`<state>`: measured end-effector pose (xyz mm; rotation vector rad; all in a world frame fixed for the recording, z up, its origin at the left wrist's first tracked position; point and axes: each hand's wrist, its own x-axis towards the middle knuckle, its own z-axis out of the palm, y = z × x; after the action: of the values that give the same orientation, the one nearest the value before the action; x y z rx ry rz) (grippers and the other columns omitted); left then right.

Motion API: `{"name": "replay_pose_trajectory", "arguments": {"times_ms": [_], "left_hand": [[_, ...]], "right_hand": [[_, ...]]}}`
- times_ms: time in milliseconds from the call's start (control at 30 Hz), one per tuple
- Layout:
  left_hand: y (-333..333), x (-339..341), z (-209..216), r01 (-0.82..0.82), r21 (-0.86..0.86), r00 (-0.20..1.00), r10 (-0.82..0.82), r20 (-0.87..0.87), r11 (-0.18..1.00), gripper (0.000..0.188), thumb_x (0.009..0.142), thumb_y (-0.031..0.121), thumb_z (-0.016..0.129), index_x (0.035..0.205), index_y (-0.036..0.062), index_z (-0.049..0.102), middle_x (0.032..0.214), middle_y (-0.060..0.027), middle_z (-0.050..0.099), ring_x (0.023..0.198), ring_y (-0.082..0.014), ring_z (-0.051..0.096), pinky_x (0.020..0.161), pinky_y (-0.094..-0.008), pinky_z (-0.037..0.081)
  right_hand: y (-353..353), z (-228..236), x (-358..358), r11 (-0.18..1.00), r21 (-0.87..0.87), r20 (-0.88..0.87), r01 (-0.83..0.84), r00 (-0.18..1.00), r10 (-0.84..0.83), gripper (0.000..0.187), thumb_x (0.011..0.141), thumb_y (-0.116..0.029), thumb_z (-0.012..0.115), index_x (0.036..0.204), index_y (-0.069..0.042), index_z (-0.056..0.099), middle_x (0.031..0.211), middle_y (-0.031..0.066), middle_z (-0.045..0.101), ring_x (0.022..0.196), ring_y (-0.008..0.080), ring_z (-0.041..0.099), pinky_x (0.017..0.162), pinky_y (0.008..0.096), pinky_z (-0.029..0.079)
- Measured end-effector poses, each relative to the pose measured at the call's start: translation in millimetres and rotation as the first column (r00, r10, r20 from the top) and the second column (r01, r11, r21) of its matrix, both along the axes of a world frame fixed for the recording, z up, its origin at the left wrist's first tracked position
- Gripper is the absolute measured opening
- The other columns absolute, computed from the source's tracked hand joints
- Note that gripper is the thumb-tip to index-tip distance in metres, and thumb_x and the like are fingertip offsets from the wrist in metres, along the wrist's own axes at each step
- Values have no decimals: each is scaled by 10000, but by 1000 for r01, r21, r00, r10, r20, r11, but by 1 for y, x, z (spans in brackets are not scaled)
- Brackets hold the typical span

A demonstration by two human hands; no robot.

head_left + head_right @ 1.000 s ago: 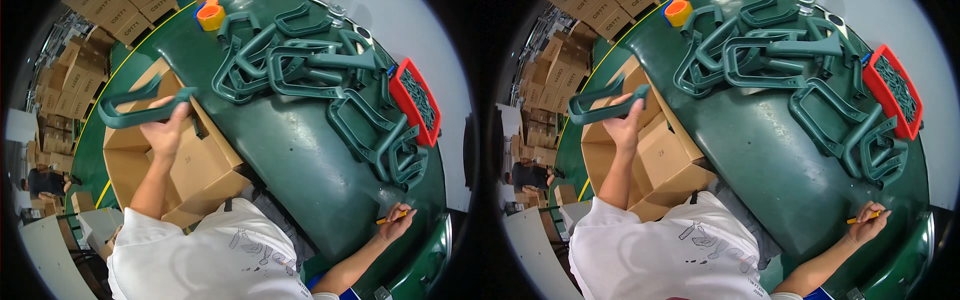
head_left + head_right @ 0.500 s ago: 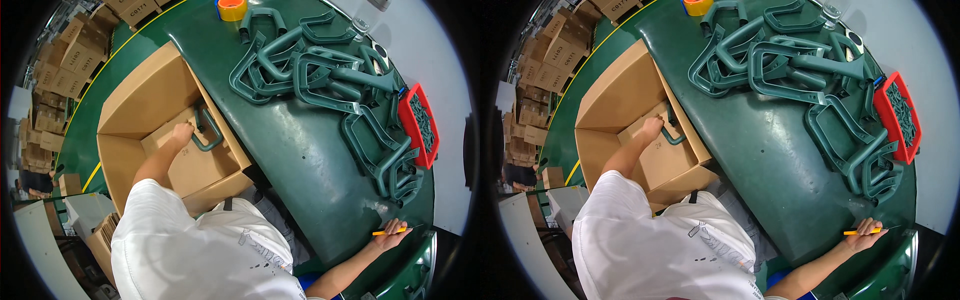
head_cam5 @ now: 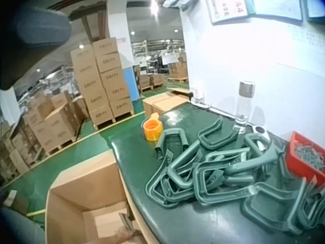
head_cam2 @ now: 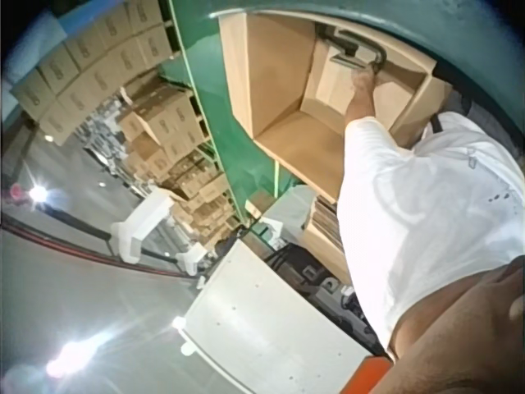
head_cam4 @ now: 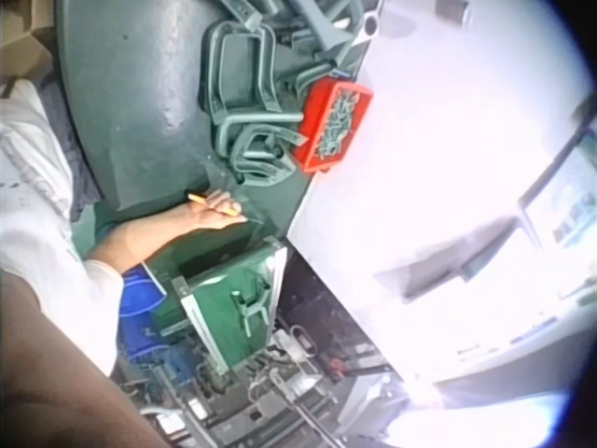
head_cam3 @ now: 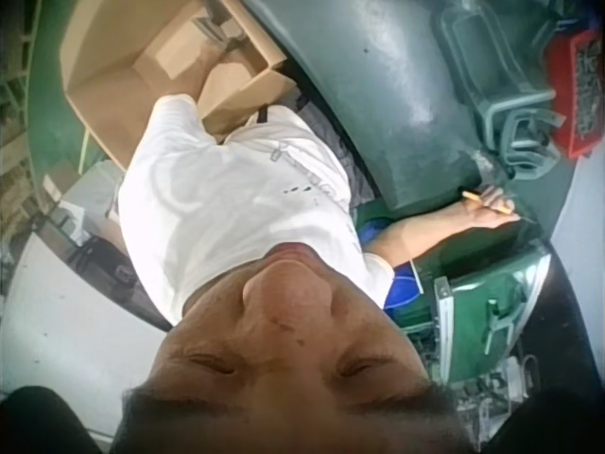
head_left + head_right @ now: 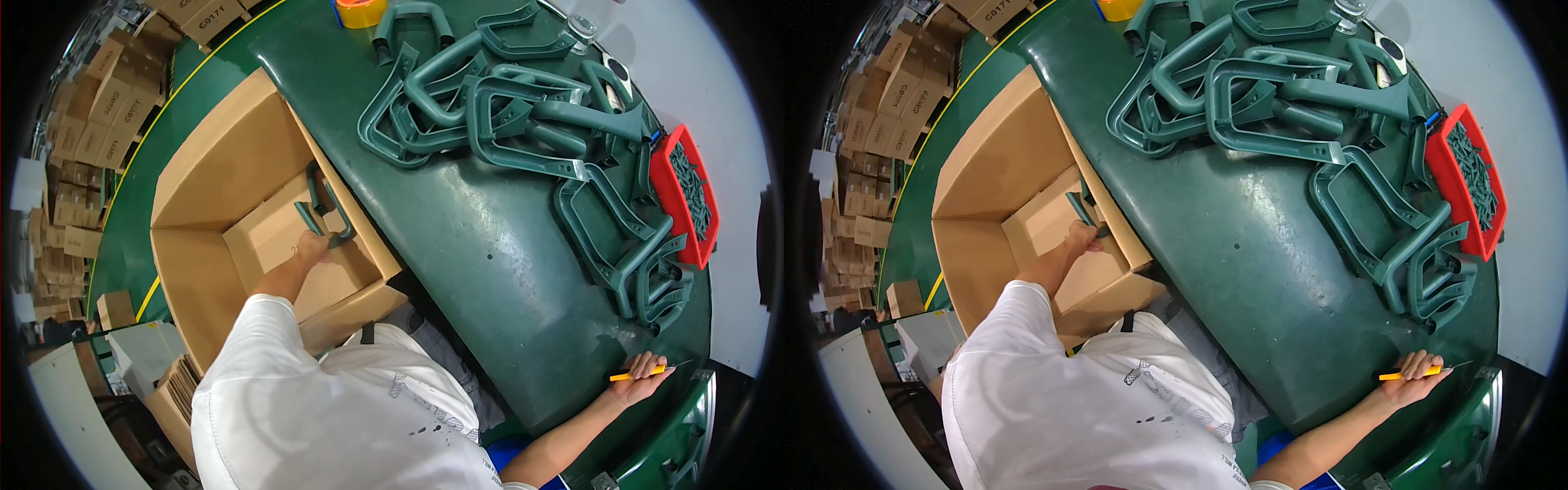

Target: The recorder is using a small yellow tool to clean or deburr the edges of green plastic components on a workbench.

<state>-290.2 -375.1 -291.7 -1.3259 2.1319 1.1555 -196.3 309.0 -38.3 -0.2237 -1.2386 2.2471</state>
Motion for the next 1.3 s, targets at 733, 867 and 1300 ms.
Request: {"name": "replay_pose_trajectory", "arguments": {"times_ms": [733,867,1300], "left_hand": [[-36,-49,71,17,-622,942,-222,-253,783,266,851,14,481,1045,1,661,885,-146,683,732,-202,659,597,-338,532],[-52,-62,126,-147,-707,724,-412,-553,691,231,846,7,513,1010,11,676,929,-164,684,777,-206,667,691,-330,520],[143,-100,289,159,-319,-98,-307,-947,934,173,921,-41,450,999,-47,603,1072,-185,641,912,-195,649,631,-223,470]], "right_hand": [[-30,41,-21,618,714,311,329,642,-701,248,846,-202,682,953,11,612,666,-9,542,518,49,493,444,205,342],[0,47,-35,800,440,517,408,613,-597,380,823,-268,720,1026,10,559,797,57,574,463,91,514,375,197,309],[-40,50,-41,892,348,408,290,809,-422,629,759,-148,742,1236,142,453,643,6,517,503,68,480,442,199,361]]}}
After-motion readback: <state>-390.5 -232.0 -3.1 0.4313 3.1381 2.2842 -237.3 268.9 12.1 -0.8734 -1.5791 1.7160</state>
